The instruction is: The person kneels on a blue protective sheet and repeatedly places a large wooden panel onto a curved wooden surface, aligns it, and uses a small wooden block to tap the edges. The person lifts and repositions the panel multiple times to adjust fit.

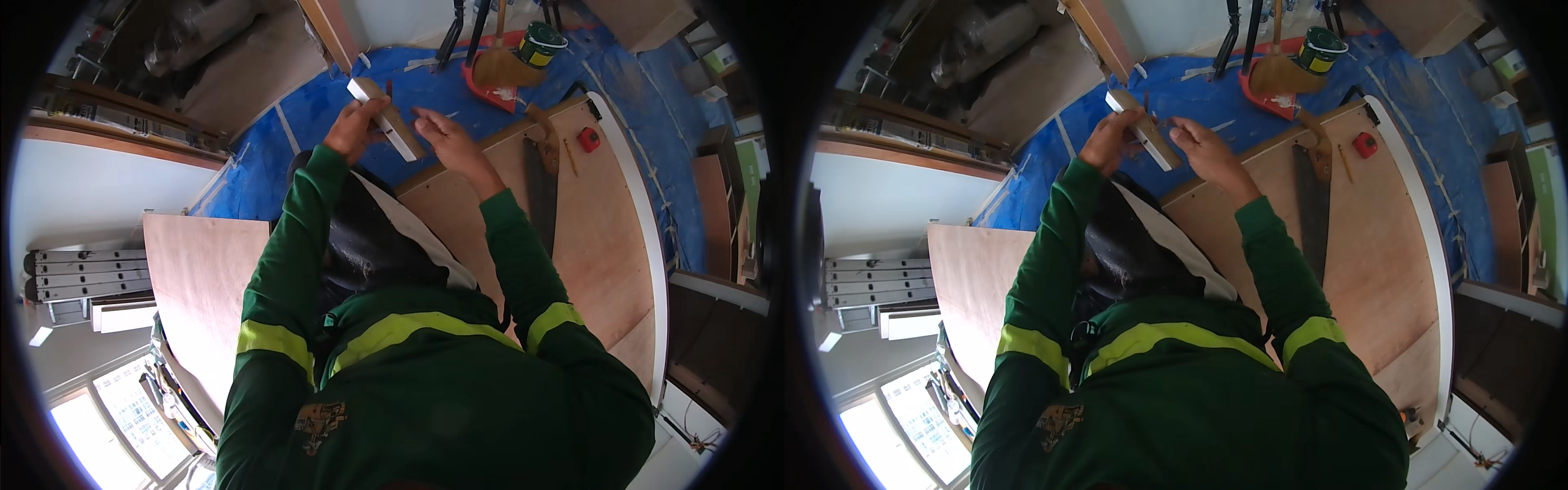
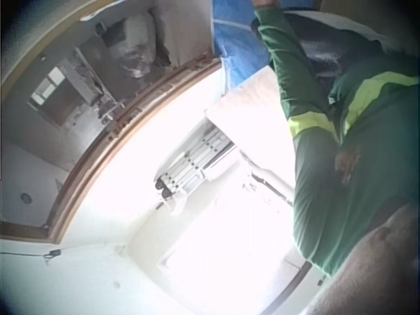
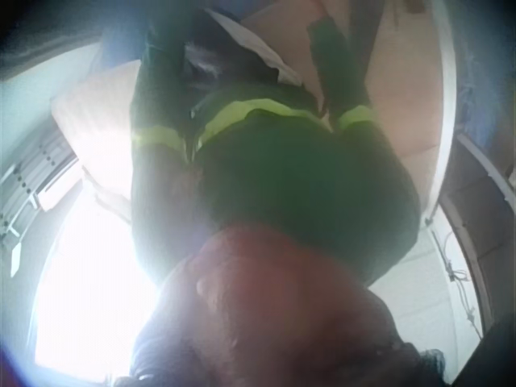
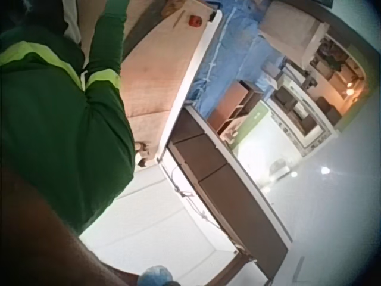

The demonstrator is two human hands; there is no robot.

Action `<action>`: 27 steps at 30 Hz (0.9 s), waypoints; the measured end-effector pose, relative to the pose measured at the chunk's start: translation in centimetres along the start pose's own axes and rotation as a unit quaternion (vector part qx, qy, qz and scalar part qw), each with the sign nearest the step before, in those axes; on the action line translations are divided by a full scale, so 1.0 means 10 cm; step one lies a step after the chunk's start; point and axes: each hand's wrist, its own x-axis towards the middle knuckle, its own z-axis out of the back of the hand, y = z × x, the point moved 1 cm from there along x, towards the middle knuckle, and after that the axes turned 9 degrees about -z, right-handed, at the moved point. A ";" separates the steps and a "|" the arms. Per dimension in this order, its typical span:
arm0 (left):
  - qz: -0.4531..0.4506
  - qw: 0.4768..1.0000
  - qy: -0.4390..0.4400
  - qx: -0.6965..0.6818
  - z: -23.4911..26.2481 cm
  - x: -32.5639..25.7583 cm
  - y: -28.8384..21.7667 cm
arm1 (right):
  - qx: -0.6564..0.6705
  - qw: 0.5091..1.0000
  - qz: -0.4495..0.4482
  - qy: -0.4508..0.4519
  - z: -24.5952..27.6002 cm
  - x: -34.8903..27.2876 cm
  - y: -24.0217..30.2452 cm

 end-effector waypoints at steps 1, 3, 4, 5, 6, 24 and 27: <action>-0.006 0.999 0.028 -0.040 -0.02 0.00 -0.02 | 0.026 1.000 -0.006 0.015 -0.04 0.02 0.03; -0.020 0.995 0.065 -0.077 -0.04 -0.02 -0.06 | 0.078 0.996 -0.018 0.048 -0.09 0.08 0.08; -0.027 0.994 0.070 -0.078 -0.07 -0.09 -0.12 | 0.055 0.997 -0.034 0.050 -0.09 0.11 0.07; -0.034 0.993 0.075 -0.079 -0.09 -0.12 -0.15 | 0.031 0.997 -0.051 0.053 -0.06 0.15 0.04; -0.029 0.994 0.075 -0.071 -0.09 -0.12 -0.15 | 0.007 0.996 -0.067 0.057 -0.03 0.18 0.02; -0.310 0.758 0.064 0.570 -0.09 0.00 0.89 | -0.194 0.981 -0.008 0.016 0.02 -0.36 -0.07; -0.035 0.949 0.165 0.267 -0.44 -0.48 0.31 | -0.142 0.989 -0.046 -0.002 -0.22 -0.73 0.08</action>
